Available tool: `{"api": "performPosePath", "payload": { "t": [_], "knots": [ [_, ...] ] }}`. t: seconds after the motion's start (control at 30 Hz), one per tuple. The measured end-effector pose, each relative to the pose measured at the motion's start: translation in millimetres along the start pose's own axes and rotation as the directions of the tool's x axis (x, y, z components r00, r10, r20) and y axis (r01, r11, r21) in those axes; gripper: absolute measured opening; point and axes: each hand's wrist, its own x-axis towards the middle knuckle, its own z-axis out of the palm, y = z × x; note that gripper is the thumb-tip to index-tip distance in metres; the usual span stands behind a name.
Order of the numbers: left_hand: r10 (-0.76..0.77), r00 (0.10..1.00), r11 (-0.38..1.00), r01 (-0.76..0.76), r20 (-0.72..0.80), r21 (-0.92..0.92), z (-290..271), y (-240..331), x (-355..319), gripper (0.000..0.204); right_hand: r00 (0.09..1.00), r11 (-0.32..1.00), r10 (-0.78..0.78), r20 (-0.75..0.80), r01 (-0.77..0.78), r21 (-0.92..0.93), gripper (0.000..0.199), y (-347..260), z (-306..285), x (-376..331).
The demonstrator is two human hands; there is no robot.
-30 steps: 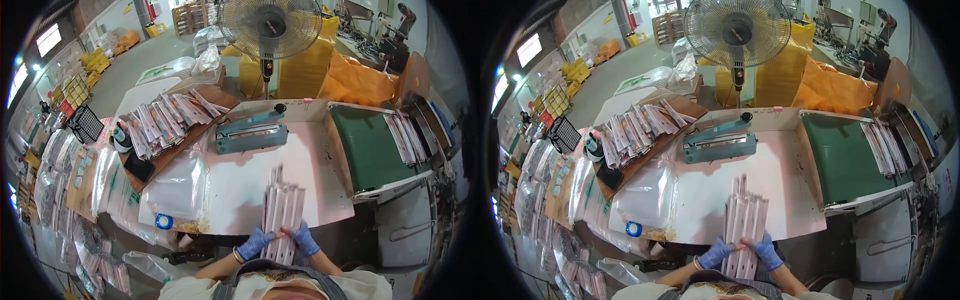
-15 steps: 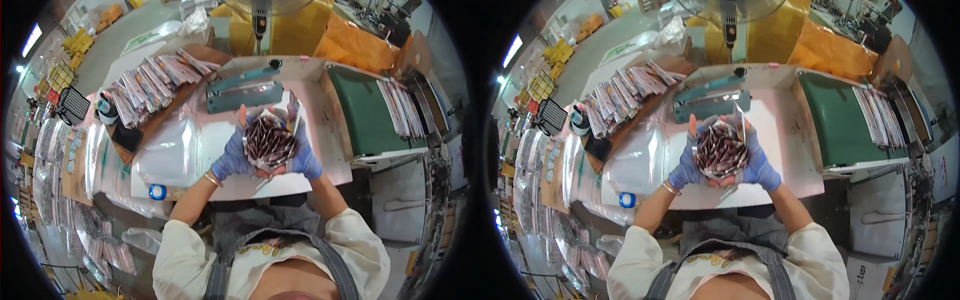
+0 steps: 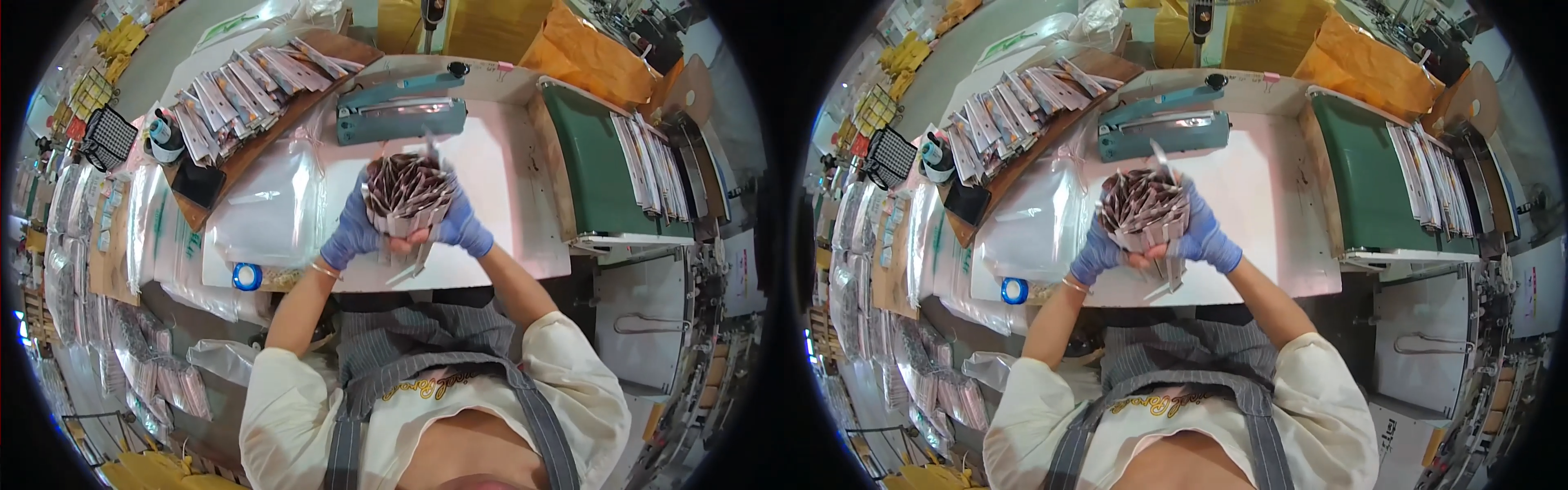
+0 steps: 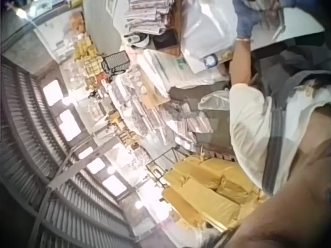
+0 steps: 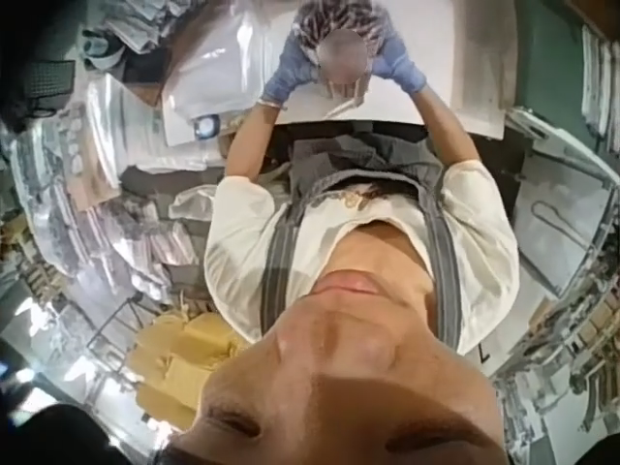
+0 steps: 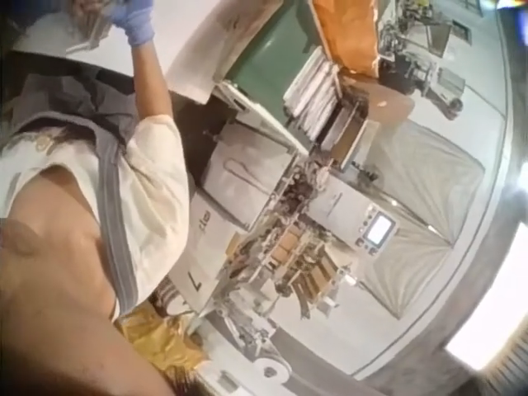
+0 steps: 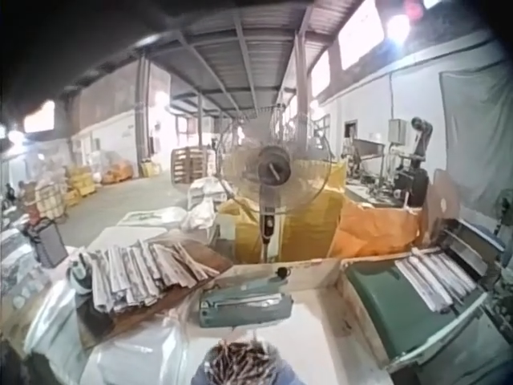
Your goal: Gathering products from a conveyor belt and sealing them into plastic bags.
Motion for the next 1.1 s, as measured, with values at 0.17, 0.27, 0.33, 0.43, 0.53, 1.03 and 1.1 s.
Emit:
{"api": "performPosePath", "payload": {
  "t": [0.17,0.27,0.33,0.43,0.53,1.03,1.1],
  "knots": [
    [-0.125,0.991,0.861,0.085,0.045,0.501,-10,-5,-1,0.107,0.994,0.985,0.105,-0.034,-0.109,-0.137,0.106,4,-1,7],
    [-0.057,0.997,0.969,0.07,-0.06,0.239,-1,8,-1,0.098,0.992,0.998,0.054,-0.113,-0.056,-0.012,0.091,-20,28,16],
    [-0.106,0.987,0.985,0.088,-0.117,-0.146,12,32,-4,0.091,0.983,0.999,0.044,-0.177,-0.048,-0.017,0.081,-41,39,17],
    [-0.499,0.866,0.8,0.448,-0.027,-0.399,21,49,-30,0.083,0.916,0.922,0.387,-0.104,-0.386,0.035,0.085,-46,37,15],
    [-0.69,0.703,0.357,0.54,0.174,-0.762,51,16,-78,0.078,0.763,0.723,0.633,0.129,-0.643,0.252,0.07,-33,28,18],
    [0.015,0.898,0.388,0.399,-0.439,0.831,-176,0,-109,0.022,0.611,0.536,0.676,0.413,-0.791,0.293,0.031,66,44,-33],
    [-0.025,0.882,0.508,0.417,-0.471,0.754,-134,-10,-104,0.023,0.58,0.529,0.716,0.387,-0.814,0.241,0.028,81,35,-39]
  ]
}}
